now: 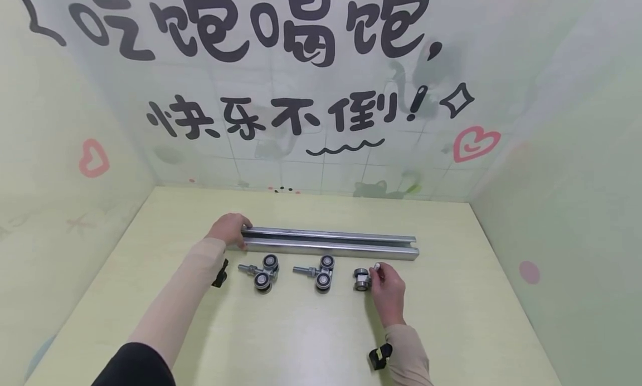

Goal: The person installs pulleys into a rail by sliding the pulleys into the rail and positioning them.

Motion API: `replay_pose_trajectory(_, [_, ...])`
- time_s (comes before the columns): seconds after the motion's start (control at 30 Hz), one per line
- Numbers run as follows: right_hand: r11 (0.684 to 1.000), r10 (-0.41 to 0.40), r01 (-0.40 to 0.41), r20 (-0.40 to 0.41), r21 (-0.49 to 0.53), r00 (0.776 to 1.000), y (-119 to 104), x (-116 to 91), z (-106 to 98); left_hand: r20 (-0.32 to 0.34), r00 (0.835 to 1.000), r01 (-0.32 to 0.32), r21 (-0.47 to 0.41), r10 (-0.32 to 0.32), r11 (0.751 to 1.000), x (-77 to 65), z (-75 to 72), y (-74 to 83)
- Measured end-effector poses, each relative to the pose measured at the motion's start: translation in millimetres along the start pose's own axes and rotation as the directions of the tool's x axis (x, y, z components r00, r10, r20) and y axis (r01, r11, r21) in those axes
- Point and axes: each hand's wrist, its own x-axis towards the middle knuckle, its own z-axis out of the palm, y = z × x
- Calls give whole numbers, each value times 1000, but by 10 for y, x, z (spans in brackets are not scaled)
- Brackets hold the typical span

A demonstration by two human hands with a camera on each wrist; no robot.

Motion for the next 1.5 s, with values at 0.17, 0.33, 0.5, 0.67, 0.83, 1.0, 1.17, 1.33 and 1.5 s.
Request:
replay_pose_trajectory(0.17, [999,-50,50,-29,0,998,42,63,-28,-5,1000,-1,3,1,1000,-1,16,-18])
replay_pose_trajectory(0.33, [998,-67,66,-52,-13,996,63,148,-76,-5,1000,3,-1,-3,1000,-1,22,-24])
replay_pose_trajectory(0.5, [999,-47,45,-51,-28,998,98,190,-110,4,1000,17,0,-17,1000,-14,6,-3])
replay_pose_trajectory(0.67, [998,-36,34,-53,-47,998,171,211,-138,6,1000,19,2,-19,1000,-6,4,6])
replay_pose_trajectory(0.83, [999,-24,21,-60,-44,998,245,238,-187,5,1000,14,-1,-14,1000,-2,1,2])
replay_pose_trajectory(1.0, [999,6,-9,-66,-53,998,311,252,-257,2,1000,10,2,-10,1000,4,10,-4])
replay_pose_trajectory(1.17, [997,43,-49,-89,-57,995,383,251,-326,1,1000,8,-4,-8,1000,19,34,-14])
replay_pose_trajectory(1.33, [995,81,-86,-102,-54,992,463,258,-386,3,1000,8,-12,-8,1000,13,36,-20])
replay_pose_trajectory(1.5, [989,118,-127,-116,-74,986,523,292,-458,12,1000,9,-14,-9,1000,-6,-3,-1])
